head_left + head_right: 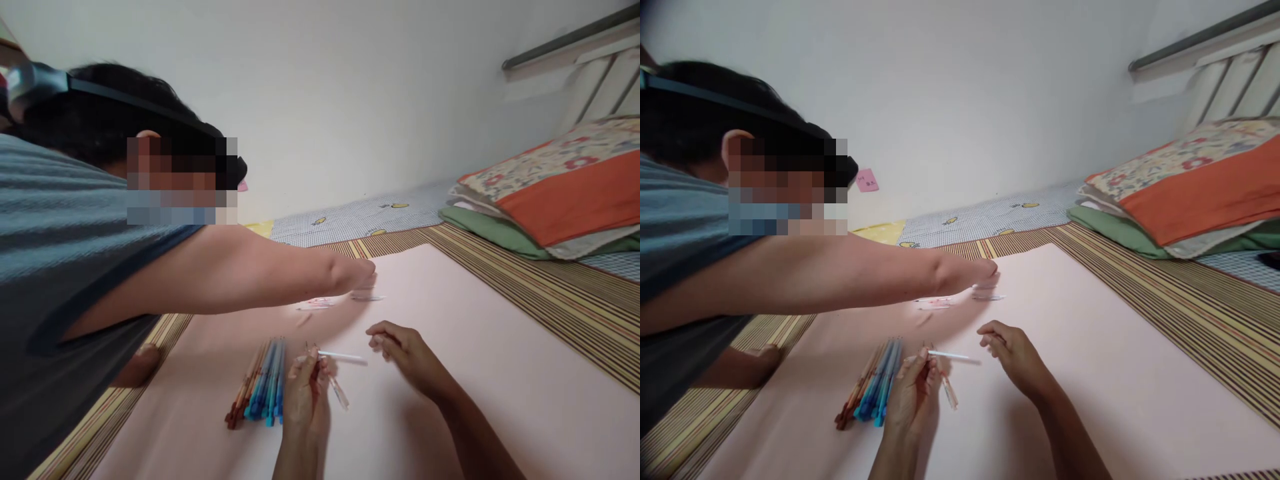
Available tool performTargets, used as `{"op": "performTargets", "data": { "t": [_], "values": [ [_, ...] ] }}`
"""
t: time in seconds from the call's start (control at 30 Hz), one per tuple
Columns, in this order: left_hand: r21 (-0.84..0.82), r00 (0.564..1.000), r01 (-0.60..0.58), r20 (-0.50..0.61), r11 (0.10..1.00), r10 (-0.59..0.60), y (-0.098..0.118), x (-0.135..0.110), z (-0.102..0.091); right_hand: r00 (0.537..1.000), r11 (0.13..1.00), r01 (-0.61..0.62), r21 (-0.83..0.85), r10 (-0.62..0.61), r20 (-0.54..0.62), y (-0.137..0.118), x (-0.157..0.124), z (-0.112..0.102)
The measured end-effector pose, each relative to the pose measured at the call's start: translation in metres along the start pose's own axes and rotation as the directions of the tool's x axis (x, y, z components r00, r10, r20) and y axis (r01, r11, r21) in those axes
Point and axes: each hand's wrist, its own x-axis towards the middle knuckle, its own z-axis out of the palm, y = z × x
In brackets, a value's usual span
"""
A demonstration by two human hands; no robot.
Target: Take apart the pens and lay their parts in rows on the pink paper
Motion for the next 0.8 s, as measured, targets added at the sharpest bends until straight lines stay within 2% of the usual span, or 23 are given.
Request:
{"op": "performTargets", "data": {
  "t": [0.13,0.27,0.37,0.5,0.57,0.67,0.8],
  "values": [
    [0.056,0.996,0.041,0.077,0.998,-0.045,-0.008,-0.008,0.004,0.991,0.990,0.113,-0.088,-0.106,0.078,-0.018,0.000,0.026],
    [0.087,0.989,0.056,0.131,0.995,-0.068,-0.015,-0.010,0.006,0.981,0.979,0.124,-0.160,-0.097,0.170,-0.025,-0.002,0.046],
    [0.119,0.986,0.057,0.148,0.991,-0.074,-0.017,-0.008,0.005,0.975,0.981,0.109,-0.157,-0.075,0.211,-0.020,-0.002,0.048],
    [0.157,0.988,0.038,0.140,0.987,-0.060,-0.017,-0.005,0.003,0.979,0.968,0.119,-0.219,-0.078,0.187,-0.015,0.002,0.049],
    [0.171,0.988,0.027,0.143,0.985,-0.052,-0.016,-0.005,0.003,0.978,0.967,0.137,-0.214,-0.098,0.185,-0.016,0.003,0.052],
    [0.173,0.978,0.020,0.202,0.985,-0.055,-0.013,-0.006,0.002,0.961,0.961,0.183,-0.206,-0.131,0.243,-0.021,0.005,0.060],
    [0.156,0.972,0.006,0.230,0.988,-0.043,-0.010,-0.001,-0.004,0.940,0.907,0.269,-0.325,-0.174,0.293,-0.022,0.011,0.070]
  ]
}}
